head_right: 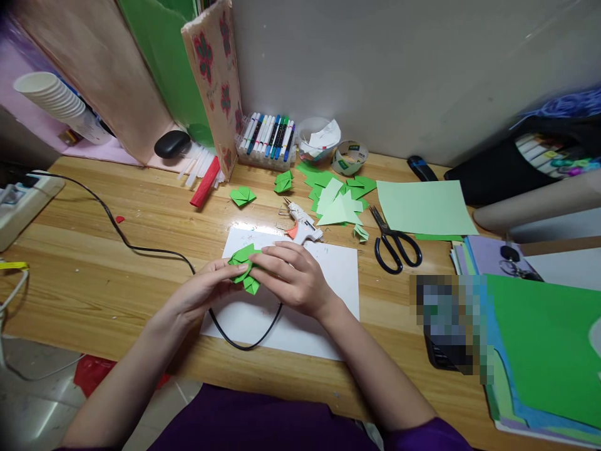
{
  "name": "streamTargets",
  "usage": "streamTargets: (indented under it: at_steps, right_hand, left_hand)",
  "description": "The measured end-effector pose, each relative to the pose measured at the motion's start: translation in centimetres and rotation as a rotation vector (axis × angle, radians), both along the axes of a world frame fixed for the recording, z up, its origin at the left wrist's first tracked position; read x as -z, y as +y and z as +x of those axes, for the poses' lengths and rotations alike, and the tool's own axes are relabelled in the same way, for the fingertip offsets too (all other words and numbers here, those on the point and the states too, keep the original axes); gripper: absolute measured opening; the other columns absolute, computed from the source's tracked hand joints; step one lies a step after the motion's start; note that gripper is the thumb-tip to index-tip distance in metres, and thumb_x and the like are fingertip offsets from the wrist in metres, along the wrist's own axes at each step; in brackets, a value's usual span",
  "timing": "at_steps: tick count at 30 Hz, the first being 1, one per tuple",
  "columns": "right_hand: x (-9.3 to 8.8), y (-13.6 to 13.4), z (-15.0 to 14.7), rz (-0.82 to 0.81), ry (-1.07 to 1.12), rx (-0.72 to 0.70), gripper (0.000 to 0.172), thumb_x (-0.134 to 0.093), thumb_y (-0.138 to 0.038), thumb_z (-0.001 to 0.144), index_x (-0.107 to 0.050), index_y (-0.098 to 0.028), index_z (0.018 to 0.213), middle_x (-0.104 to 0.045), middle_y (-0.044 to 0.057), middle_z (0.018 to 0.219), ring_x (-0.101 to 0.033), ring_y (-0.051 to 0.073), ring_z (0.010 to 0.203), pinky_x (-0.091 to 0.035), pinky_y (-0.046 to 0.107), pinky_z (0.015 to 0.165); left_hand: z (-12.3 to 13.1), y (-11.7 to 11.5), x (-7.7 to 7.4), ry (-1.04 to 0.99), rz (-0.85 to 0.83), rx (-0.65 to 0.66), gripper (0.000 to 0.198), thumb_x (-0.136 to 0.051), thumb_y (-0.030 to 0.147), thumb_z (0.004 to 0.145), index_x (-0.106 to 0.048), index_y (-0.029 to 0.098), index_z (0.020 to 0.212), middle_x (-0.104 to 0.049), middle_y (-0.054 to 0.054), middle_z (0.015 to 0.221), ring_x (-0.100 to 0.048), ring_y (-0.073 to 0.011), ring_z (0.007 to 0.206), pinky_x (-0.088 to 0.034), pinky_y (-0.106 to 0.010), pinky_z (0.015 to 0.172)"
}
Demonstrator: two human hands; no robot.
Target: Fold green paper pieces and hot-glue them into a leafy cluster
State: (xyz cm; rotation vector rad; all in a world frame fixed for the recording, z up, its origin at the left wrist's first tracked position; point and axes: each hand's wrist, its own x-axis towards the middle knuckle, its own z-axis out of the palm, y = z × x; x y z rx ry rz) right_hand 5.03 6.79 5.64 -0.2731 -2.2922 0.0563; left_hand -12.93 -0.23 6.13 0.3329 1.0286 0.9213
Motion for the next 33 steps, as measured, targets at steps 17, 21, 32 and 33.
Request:
streamTargets:
  at_steps: [17,21,32,33]
  right_hand:
    - [-1.7,0.6,-0.9,-0.245,-0.299,-0.158,0.014,-0.048,-0.012,0.084,-0.061,-0.016,0.085,-0.068,0.005,0.085,-0.059,0.016,0.084,-0.046,0.036,0.085]
    - [-1.6,0.7,-1.0,-0.307,-0.320,-0.157,0.017,-0.045,-0.011,0.086,-0.061,-0.015,0.083,-0.066,0.006,0.082,-0.057,0.015,0.079,-0.046,0.034,0.082]
    - [-2.2,0.6,-1.1,-0.586,-0.335,-0.097,0.009,-0.049,-0.012,0.084,-0.058,-0.016,0.083,-0.061,0.004,0.074,-0.055,0.015,0.071,-0.043,0.029,0.069]
    - [-2.2,0.7,-1.1,-0.601,-0.330,-0.099,0.009,-0.049,-0.012,0.084,-0.057,-0.016,0.082,-0.061,0.004,0.074,-0.055,0.015,0.071,-0.043,0.029,0.068]
  left_hand:
    - [-0.1,0.5,-0.5,0.331,0.066,0.010,0.029,-0.077,0.034,0.054,-0.065,0.010,0.064,-0.059,0.001,0.061,-0.053,-0.0094,0.059,-0.047,-0.025,0.065]
    - [-0.3,0.1,-0.2,0.353,0.091,0.034,0.026,-0.075,0.034,0.058,-0.062,0.011,0.059,-0.056,0.003,0.056,-0.053,-0.0087,0.057,-0.047,-0.024,0.065]
    - [-0.5,-0.2,0.1,0.399,0.104,0.122,0.027,-0.075,0.035,0.060,-0.068,0.011,0.070,-0.067,-0.005,0.069,-0.059,-0.0133,0.064,-0.046,-0.025,0.067]
    - [-0.5,-0.2,0.1,0.410,0.113,0.129,0.027,-0.074,0.036,0.061,-0.068,0.011,0.069,-0.067,-0.005,0.068,-0.059,-0.0133,0.064,-0.046,-0.025,0.066]
